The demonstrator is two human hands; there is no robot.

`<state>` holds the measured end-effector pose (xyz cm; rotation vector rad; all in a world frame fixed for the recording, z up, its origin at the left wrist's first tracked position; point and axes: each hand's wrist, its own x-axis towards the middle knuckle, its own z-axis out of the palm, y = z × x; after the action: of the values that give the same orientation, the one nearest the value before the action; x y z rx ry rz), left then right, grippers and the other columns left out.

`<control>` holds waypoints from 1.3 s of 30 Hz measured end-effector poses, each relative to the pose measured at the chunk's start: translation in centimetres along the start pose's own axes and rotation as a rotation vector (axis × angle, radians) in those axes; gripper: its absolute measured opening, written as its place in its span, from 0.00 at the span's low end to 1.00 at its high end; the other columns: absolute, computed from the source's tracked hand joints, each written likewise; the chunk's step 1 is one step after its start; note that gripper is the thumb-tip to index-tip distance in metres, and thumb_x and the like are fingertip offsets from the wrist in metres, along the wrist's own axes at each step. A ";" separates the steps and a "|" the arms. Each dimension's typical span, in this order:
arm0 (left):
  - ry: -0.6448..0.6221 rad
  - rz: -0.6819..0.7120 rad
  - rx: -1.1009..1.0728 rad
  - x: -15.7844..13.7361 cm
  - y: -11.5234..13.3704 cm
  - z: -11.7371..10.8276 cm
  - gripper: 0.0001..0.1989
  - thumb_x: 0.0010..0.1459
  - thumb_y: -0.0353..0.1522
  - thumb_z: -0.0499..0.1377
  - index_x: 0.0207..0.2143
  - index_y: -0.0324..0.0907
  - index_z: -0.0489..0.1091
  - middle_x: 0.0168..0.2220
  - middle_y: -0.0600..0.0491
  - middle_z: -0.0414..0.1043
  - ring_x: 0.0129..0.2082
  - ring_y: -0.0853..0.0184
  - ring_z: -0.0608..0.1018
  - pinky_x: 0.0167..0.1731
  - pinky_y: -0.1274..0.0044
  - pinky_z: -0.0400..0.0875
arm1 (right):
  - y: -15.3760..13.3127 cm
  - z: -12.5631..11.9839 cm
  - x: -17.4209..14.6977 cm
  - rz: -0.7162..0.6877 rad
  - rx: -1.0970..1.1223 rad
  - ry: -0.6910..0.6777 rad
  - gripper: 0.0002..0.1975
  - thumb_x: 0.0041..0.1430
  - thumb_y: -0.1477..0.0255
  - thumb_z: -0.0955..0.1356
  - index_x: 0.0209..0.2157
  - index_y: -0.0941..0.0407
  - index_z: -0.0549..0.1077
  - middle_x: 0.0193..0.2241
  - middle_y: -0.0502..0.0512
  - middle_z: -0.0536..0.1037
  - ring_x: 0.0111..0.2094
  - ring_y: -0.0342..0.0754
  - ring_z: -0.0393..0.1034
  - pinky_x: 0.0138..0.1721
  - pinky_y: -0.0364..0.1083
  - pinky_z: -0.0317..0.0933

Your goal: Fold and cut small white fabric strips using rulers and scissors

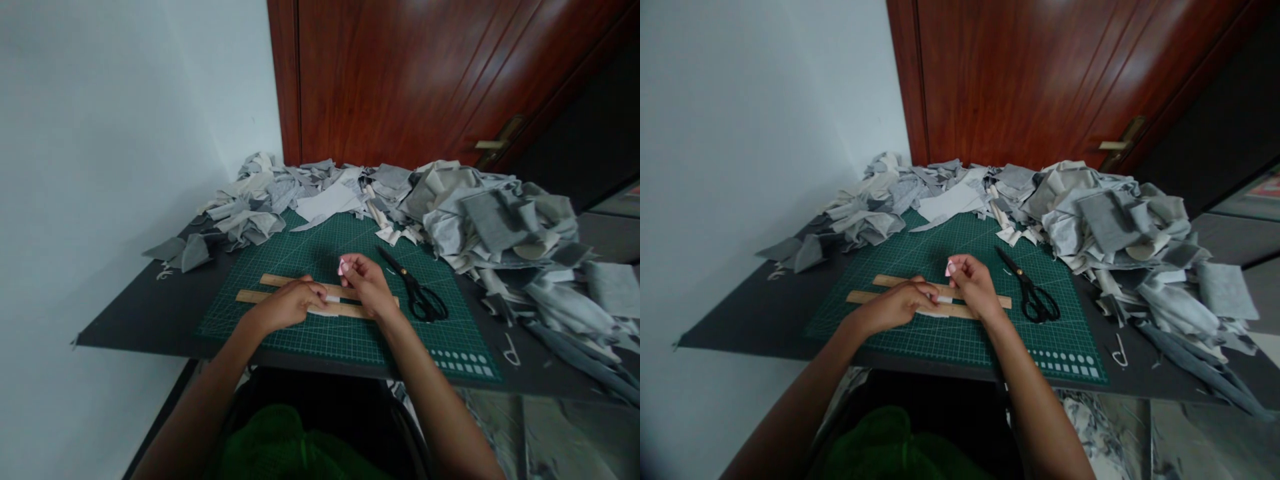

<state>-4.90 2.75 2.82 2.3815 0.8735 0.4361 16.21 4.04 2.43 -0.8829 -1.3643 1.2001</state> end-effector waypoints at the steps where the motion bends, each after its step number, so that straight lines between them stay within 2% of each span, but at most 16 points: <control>1: -0.012 0.003 -0.001 0.0 0.1 -0.1 0.28 0.49 0.12 0.50 0.37 0.46 0.81 0.42 0.55 0.79 0.44 0.64 0.74 0.46 0.74 0.65 | 0.1 0.1 -1.2 -0.034 -0.052 -0.020 0.11 0.64 0.60 0.69 0.40 0.53 0.70 0.31 0.49 0.75 0.27 0.44 0.69 0.31 0.44 0.65; 3: -0.021 0.002 -0.008 0.1 0.1 -0.3 0.27 0.50 0.13 0.50 0.37 0.46 0.81 0.42 0.55 0.79 0.44 0.64 0.74 0.50 0.72 0.64 | 0.2 0.2 -3.8 -0.162 -0.233 -0.005 0.06 0.69 0.65 0.66 0.40 0.52 0.69 0.37 0.53 0.78 0.39 0.49 0.74 0.42 0.48 0.68; 5: -0.032 0.013 -0.026 0.2 0.1 -0.5 0.28 0.51 0.13 0.49 0.39 0.47 0.81 0.42 0.56 0.79 0.45 0.65 0.76 0.53 0.71 0.62 | 0.4 0.2 -6.0 -0.282 -0.520 -0.036 0.04 0.71 0.71 0.63 0.43 0.52 0.69 0.43 0.57 0.79 0.47 0.52 0.73 0.50 0.53 0.66; 8: -0.067 0.044 -0.051 0.2 0.0 -0.6 0.29 0.54 0.13 0.49 0.41 0.49 0.81 0.44 0.56 0.80 0.46 0.66 0.77 0.56 0.71 0.60 | 0.8 0.2 -7.8 -0.364 -0.714 -0.114 0.07 0.71 0.77 0.60 0.43 0.52 0.67 0.41 0.58 0.80 0.43 0.53 0.74 0.47 0.52 0.66; 11: -0.085 0.052 -0.056 0.2 -0.1 -0.7 0.28 0.55 0.14 0.50 0.41 0.50 0.81 0.49 0.56 0.80 0.51 0.67 0.77 0.60 0.71 0.57 | 1.1 0.4 -7.9 -0.396 -0.815 -0.193 0.10 0.68 0.81 0.59 0.43 0.53 0.66 0.37 0.58 0.80 0.39 0.53 0.75 0.42 0.50 0.67; 14: -0.081 0.037 -0.044 0.0 0.0 -0.6 0.29 0.53 0.13 0.49 0.41 0.49 0.81 0.52 0.57 0.79 0.54 0.67 0.77 0.64 0.70 0.51 | 1.3 0.5 -7.5 -0.417 -0.910 -0.200 0.12 0.65 0.83 0.59 0.43 0.54 0.66 0.37 0.59 0.81 0.37 0.53 0.76 0.40 0.49 0.67; 17: -0.079 0.026 -0.035 0.1 0.1 -0.7 0.29 0.53 0.12 0.49 0.41 0.48 0.80 0.52 0.57 0.79 0.53 0.67 0.77 0.63 0.70 0.52 | 1.3 0.6 -7.3 -0.427 -1.008 -0.202 0.12 0.63 0.82 0.59 0.43 0.55 0.68 0.35 0.58 0.81 0.34 0.52 0.77 0.38 0.47 0.67; 20: -0.138 0.041 -0.037 0.5 0.0 -1.1 0.28 0.54 0.12 0.50 0.42 0.46 0.81 0.50 0.55 0.80 0.51 0.67 0.77 0.61 0.71 0.55 | 1.3 0.5 -7.3 -0.432 -1.049 -0.204 0.14 0.62 0.83 0.60 0.45 0.56 0.69 0.33 0.56 0.82 0.32 0.51 0.77 0.35 0.46 0.66; 23: -0.214 0.046 -0.034 1.4 -0.3 -1.7 0.28 0.54 0.13 0.52 0.44 0.48 0.82 0.47 0.55 0.80 0.49 0.67 0.77 0.60 0.73 0.57 | 1.4 0.4 -7.3 -0.437 -1.034 -0.182 0.15 0.64 0.82 0.59 0.48 0.57 0.70 0.37 0.57 0.83 0.33 0.52 0.79 0.35 0.46 0.66; 27: -0.294 0.029 -0.024 2.6 -0.8 -2.2 0.14 0.58 0.21 0.61 0.37 0.46 0.83 0.38 0.53 0.80 0.40 0.66 0.77 0.44 0.78 0.66 | 1.5 0.3 -7.2 -0.419 -1.027 -0.151 0.15 0.66 0.80 0.59 0.48 0.57 0.72 0.38 0.59 0.84 0.34 0.53 0.80 0.34 0.46 0.67; 29: -0.326 0.018 -0.024 3.1 -0.9 -2.3 0.10 0.58 0.23 0.64 0.35 0.45 0.84 0.33 0.53 0.79 0.34 0.67 0.76 0.37 0.79 0.66 | 1.5 0.3 -7.1 -0.412 -1.022 -0.142 0.15 0.66 0.79 0.59 0.48 0.56 0.73 0.36 0.59 0.85 0.33 0.53 0.80 0.33 0.46 0.66; 33: -0.360 -0.012 -0.020 3.8 -1.3 -2.4 0.10 0.55 0.22 0.63 0.32 0.43 0.83 0.26 0.56 0.76 0.27 0.70 0.73 0.30 0.81 0.64 | 1.5 0.3 -7.0 -0.413 -1.008 -0.127 0.14 0.68 0.76 0.59 0.47 0.56 0.74 0.32 0.59 0.85 0.30 0.53 0.79 0.31 0.45 0.66; 39: -0.343 -0.036 0.001 3.7 -1.5 -2.2 0.11 0.54 0.20 0.63 0.32 0.42 0.83 0.27 0.56 0.76 0.28 0.71 0.73 0.30 0.81 0.63 | 1.7 0.3 -6.9 -0.403 -0.957 -0.108 0.14 0.71 0.74 0.59 0.47 0.57 0.74 0.35 0.60 0.85 0.34 0.54 0.81 0.35 0.46 0.69</control>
<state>-3.93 6.99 4.06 2.3423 0.7547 0.0088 16.84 -2.28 -0.87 -1.1038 -2.1260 0.2359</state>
